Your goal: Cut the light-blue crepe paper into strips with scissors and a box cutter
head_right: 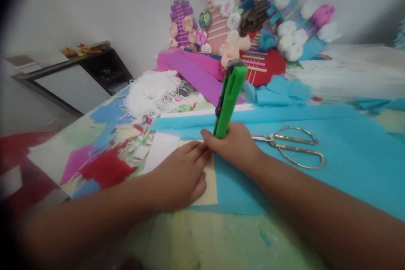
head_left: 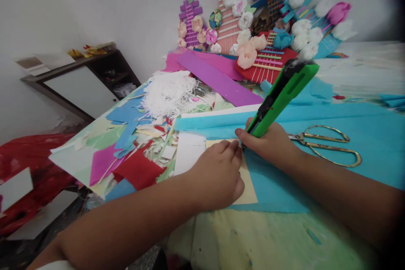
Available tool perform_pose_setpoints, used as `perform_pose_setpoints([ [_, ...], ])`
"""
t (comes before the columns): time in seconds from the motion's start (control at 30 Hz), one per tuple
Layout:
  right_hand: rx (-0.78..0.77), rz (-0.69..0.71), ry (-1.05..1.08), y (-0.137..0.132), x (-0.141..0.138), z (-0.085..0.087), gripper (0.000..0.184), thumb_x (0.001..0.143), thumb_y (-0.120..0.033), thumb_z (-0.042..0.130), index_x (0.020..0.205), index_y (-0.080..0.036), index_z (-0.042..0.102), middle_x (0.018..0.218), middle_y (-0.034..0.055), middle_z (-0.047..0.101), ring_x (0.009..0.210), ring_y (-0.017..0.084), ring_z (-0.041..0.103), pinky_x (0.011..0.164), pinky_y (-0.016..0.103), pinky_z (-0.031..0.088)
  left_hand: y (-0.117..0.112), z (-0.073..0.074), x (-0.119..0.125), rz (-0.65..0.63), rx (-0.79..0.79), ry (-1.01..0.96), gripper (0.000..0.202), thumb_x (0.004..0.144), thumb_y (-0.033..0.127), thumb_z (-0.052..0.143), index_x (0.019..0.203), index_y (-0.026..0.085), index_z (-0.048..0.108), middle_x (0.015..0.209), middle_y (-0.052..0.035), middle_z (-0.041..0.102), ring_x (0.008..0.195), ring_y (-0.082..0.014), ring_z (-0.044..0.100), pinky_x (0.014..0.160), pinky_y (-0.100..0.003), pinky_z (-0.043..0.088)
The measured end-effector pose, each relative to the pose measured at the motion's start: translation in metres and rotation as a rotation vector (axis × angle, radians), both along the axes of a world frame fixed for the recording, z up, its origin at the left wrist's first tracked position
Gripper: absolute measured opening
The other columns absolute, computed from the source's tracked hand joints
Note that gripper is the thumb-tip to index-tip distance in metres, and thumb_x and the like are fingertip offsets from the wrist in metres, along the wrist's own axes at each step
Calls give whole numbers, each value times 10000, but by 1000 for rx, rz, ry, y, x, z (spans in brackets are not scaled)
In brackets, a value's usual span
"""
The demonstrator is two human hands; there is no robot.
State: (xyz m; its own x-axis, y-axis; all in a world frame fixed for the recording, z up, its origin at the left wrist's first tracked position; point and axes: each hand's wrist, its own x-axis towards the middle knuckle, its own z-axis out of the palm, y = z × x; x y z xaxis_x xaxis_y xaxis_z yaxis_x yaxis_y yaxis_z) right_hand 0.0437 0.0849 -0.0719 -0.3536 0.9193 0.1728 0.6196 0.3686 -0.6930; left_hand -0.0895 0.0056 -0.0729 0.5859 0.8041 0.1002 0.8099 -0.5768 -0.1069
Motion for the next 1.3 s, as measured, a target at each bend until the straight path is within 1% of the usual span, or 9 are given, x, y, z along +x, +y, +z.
perform_pose_setpoints([
  [0.13, 47, 48, -23, -1, 0, -2, 339, 687, -477, 482, 518, -193, 408, 467, -25, 444, 473, 113, 426, 473, 242, 296, 1, 1, 0, -3, -19, 6, 446, 785, 287, 366, 1097, -2, 500, 1098, -179, 547, 1055, -274, 435, 947, -389, 310],
  [0.23, 87, 99, -35, -3, 1, -3, 324, 689, -478, 492, 547, -192, 441, 495, -26, 462, 473, 106, 418, 461, 237, 271, 1, 1, 0, -7, -32, 10, 408, 782, 282, 380, 1059, 19, 525, 1020, -162, 574, 1015, -269, 450, 931, -396, 321],
  [0.4, 86, 118, -32, -4, 2, -2, 319, 695, -494, 492, 597, -191, 475, 530, -16, 478, 502, 117, 434, 479, 241, 280, 1, 1, 0, -6, -37, 1, 413, 785, 282, 377, 1065, 14, 519, 1018, -167, 569, 1019, -274, 443, 914, -403, 336],
  [0.57, 30, 83, -14, -3, 3, 0, 378, 680, -534, 491, 533, -191, 426, 485, -23, 440, 496, 118, 426, 488, 246, 303, 0, 0, 0, -3, -15, 19, 452, 787, 276, 363, 1112, -11, 492, 1081, -180, 554, 1064, -279, 429, 935, -398, 319],
  [0.7, -29, 17, 22, -2, 4, 2, 386, 682, -539, 479, 529, -187, 441, 499, -9, 487, 509, 124, 451, 504, 252, 332, -1, -1, -1, -28, 42, 53, 487, 796, 274, 353, 1144, -49, 459, 1138, -204, 531, 1110, -270, 412, 967, -381, 285],
  [0.8, -57, 16, 37, -3, 4, 2, 378, 687, -528, 476, 533, -183, 455, 511, -2, 510, 517, 127, 462, 513, 255, 346, -1, -1, -1, -30, 59, 61, 500, 797, 276, 348, 1152, -61, 451, 1157, -213, 519, 1126, -267, 407, 979, -376, 272],
  [1.0, -70, 16, 39, -2, 3, 1, 384, 685, -535, 472, 534, -183, 460, 511, 0, 512, 524, 130, 470, 518, 258, 353, 0, -1, 0, -36, 57, 61, 497, 795, 269, 347, 1147, -60, 470, 1147, -206, 530, 1125, -276, 407, 987, -371, 262],
  [1.17, -49, 12, 21, -2, 2, 1, 374, 685, -522, 473, 526, -184, 447, 504, -3, 503, 519, 130, 470, 518, 259, 346, 0, -1, 1, -15, 27, 43, 497, 790, 279, 363, 1149, -48, 469, 1140, -202, 531, 1102, -279, 420, 966, -380, 287],
  [1.3, 33, 45, 14, -5, 2, 0, 342, 688, -473, 484, 515, -188, 405, 479, -23, 456, 491, 111, 433, 490, 244, 312, 0, 1, 1, -8, -2, 25, 455, 779, 276, 374, 1107, -10, 508, 1086, -171, 561, 1065, -269, 438, 973, -377, 285],
])
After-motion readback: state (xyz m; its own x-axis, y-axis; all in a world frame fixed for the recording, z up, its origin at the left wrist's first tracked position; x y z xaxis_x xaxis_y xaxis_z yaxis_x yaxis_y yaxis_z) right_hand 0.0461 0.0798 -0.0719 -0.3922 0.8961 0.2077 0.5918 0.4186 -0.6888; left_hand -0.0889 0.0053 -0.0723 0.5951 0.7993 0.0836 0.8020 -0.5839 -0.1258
